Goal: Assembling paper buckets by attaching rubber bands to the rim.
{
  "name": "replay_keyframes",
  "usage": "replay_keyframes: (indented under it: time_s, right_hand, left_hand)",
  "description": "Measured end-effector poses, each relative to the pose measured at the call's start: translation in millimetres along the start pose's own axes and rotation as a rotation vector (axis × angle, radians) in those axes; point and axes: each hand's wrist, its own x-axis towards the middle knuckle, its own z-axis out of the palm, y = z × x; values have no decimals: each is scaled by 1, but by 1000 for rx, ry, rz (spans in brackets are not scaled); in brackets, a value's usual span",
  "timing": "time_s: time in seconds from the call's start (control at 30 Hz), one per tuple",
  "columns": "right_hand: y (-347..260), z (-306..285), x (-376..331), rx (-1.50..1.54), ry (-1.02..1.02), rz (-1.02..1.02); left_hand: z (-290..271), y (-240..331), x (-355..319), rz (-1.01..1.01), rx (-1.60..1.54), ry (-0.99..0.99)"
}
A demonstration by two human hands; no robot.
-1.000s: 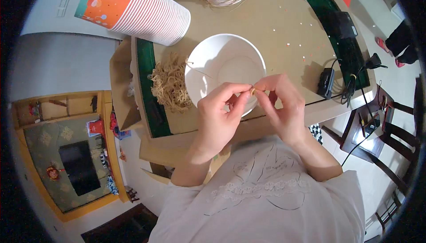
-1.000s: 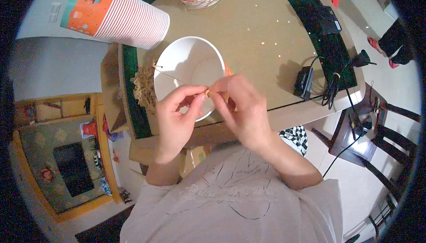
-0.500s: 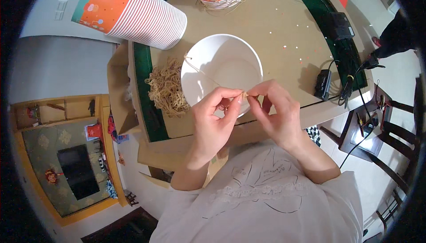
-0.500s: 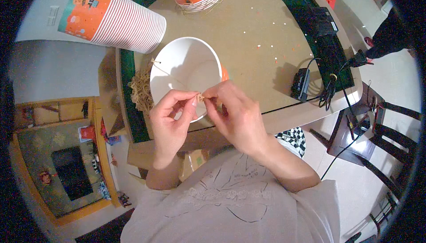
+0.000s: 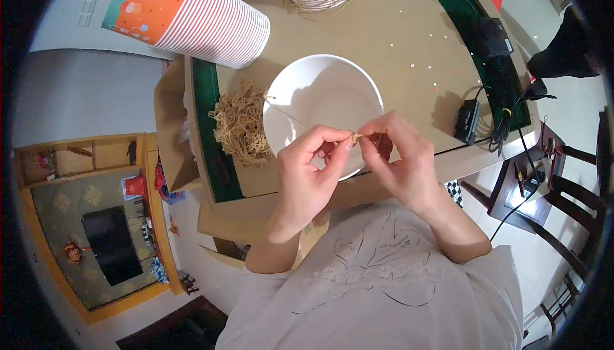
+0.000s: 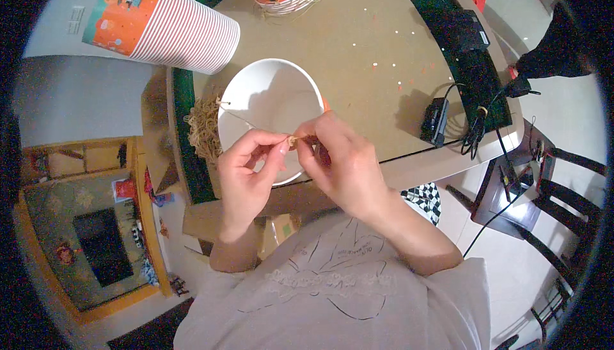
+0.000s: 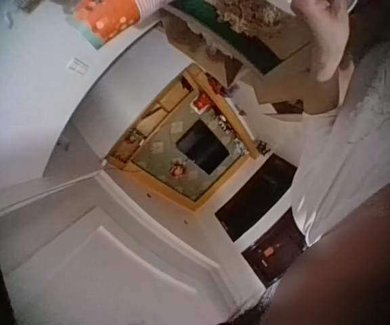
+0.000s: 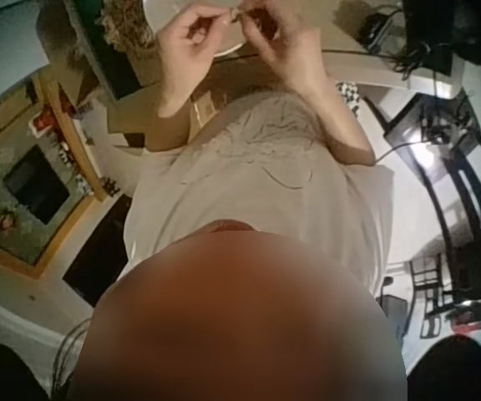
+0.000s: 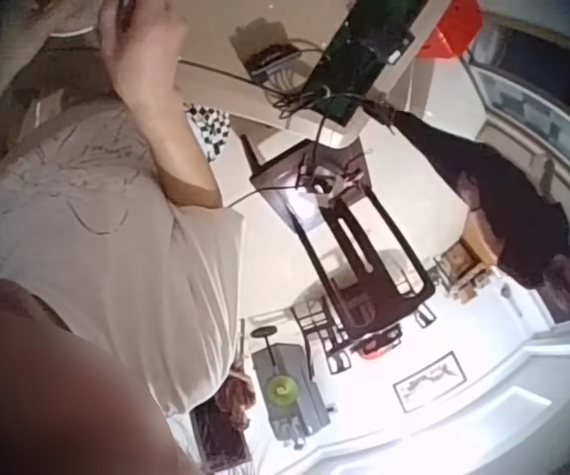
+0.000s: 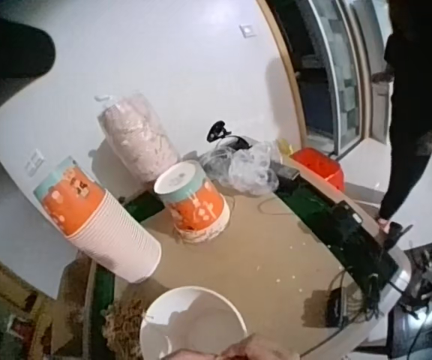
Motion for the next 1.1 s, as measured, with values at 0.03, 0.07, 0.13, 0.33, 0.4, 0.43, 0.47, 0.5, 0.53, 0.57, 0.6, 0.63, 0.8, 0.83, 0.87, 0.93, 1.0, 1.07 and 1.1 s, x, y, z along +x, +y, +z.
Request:
replay_keyframes:
  time_s: [0.03,0.07,0.13,0.33,0.4,0.43,0.47,0.5,0.53,0.57,0.6,0.63,0.8,0.83,0.87,0.93,1.0,1.07,1.1]
  right_hand:
    - [0,0,0,2,-3,5]
    - [0,0,0,10,-2,9]
    - [0,0,1,22,-7,22]
    - [3,-1,2,37,-23,-48]
    - [4,-1,2,16,-20,-49]
    - [3,-1,3,-3,-18,-52]
    - [2,-1,3,-3,-17,-52]
    - [0,-2,3,-1,-24,-22]
    - [-1,-2,4,0,-30,8]
    - [-1,-3,4,1,-31,6]
    - [1,-3,3,9,-39,-16]
    - [1,-3,3,18,-47,-37]
    - [2,-4,3,-30,-54,-59]
    - [2,-5,3,-35,-63,-39]
    - [2,-4,3,-34,-63,-38]
    - [3,-4,4,-43,-45,-55]
    - [4,-3,4,-41,-37,-58]
    - [5,-3,4,-39,-29,-61]
    - [5,-3,4,-53,-30,-71]
  left_hand:
    - [-1,0,1,28,33,-4]
    - [-2,-1,0,51,65,-8]
    - [-3,-3,2,47,49,-6]
    - [-2,-1,0,21,13,10]
    - [-1,-3,1,37,28,4]
    - [-1,-2,1,38,27,1]
    - [-1,0,2,30,18,8]
    - [-2,1,1,23,9,13]
    - [-2,0,1,23,9,12]
    - [-2,0,0,20,27,13]
    - [-2,0,-1,18,44,13]
    - [-2,1,-1,19,46,15]
    - [-1,-1,0,59,77,13]
    - [-1,-1,0,59,77,12]
    - [-1,-1,0,56,63,12]
    - [-1,-1,0,51,50,11]
    - [-1,0,0,70,69,12]
    - [-1,0,0,72,75,16]
    - [-1,-1,0,76,81,21]
